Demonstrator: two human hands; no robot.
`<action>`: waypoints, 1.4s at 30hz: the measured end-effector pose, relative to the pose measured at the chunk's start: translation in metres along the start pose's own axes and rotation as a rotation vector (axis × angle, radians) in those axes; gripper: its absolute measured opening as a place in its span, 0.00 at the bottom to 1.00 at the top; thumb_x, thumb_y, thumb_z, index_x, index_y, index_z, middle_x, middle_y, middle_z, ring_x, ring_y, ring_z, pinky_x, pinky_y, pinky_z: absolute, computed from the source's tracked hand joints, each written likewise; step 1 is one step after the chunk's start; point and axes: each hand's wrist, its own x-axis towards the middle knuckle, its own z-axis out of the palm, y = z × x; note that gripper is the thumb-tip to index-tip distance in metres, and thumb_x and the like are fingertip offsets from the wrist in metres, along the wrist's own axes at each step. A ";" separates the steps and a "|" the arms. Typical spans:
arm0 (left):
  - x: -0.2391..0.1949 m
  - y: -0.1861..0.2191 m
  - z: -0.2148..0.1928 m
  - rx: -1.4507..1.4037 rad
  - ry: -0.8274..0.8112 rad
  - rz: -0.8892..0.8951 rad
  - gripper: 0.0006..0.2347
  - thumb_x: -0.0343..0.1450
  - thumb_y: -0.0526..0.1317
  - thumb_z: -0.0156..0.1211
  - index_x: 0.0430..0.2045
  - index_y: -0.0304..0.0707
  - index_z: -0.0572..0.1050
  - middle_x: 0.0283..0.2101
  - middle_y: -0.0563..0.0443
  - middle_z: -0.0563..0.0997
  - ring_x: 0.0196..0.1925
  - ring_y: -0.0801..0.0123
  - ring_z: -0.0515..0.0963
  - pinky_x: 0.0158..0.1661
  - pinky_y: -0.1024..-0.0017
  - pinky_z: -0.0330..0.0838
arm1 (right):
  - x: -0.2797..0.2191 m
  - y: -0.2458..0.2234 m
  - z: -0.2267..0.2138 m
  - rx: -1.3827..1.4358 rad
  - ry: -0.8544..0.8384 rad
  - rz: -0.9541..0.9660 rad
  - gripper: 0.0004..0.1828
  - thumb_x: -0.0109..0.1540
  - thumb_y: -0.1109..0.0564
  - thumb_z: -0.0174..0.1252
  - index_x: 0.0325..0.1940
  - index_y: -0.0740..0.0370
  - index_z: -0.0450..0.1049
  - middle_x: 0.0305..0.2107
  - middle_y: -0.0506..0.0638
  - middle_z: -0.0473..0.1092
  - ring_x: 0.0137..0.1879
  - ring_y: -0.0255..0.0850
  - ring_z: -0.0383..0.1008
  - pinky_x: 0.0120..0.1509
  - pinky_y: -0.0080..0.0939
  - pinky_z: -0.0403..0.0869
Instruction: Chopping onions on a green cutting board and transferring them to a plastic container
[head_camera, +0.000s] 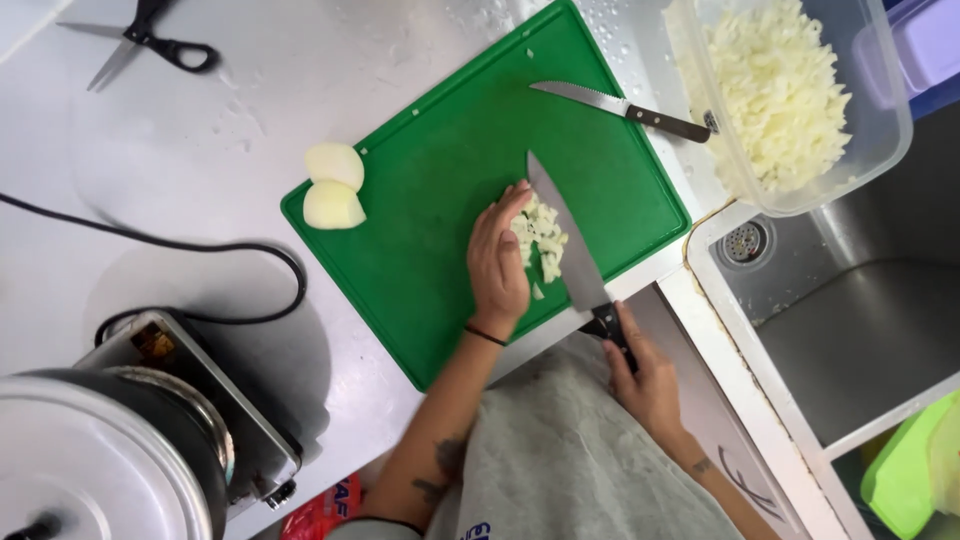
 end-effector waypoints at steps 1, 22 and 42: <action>-0.002 0.002 0.008 0.000 -0.007 0.001 0.21 0.80 0.41 0.29 0.59 0.39 0.74 0.62 0.45 0.78 0.66 0.53 0.75 0.65 0.58 0.64 | 0.001 -0.003 0.006 0.003 0.003 0.005 0.32 0.64 0.54 0.61 0.74 0.50 0.68 0.47 0.62 0.77 0.53 0.59 0.78 0.53 0.55 0.76; 0.045 0.065 0.042 -0.745 0.452 -0.328 0.26 0.76 0.45 0.31 0.54 0.20 0.73 0.59 0.28 0.76 0.66 0.45 0.74 0.69 0.56 0.67 | 0.037 -0.080 -0.028 0.024 -0.066 -0.030 0.30 0.68 0.52 0.55 0.74 0.57 0.63 0.48 0.51 0.77 0.48 0.42 0.78 0.46 0.39 0.72; 0.118 0.082 0.268 -0.105 -0.154 0.200 0.22 0.81 0.41 0.29 0.73 0.43 0.58 0.78 0.51 0.59 0.84 0.55 0.56 0.82 0.55 0.53 | 0.115 0.062 -0.171 -0.721 0.410 -0.166 0.40 0.62 0.75 0.49 0.75 0.46 0.67 0.47 0.62 0.64 0.44 0.58 0.68 0.48 0.58 0.70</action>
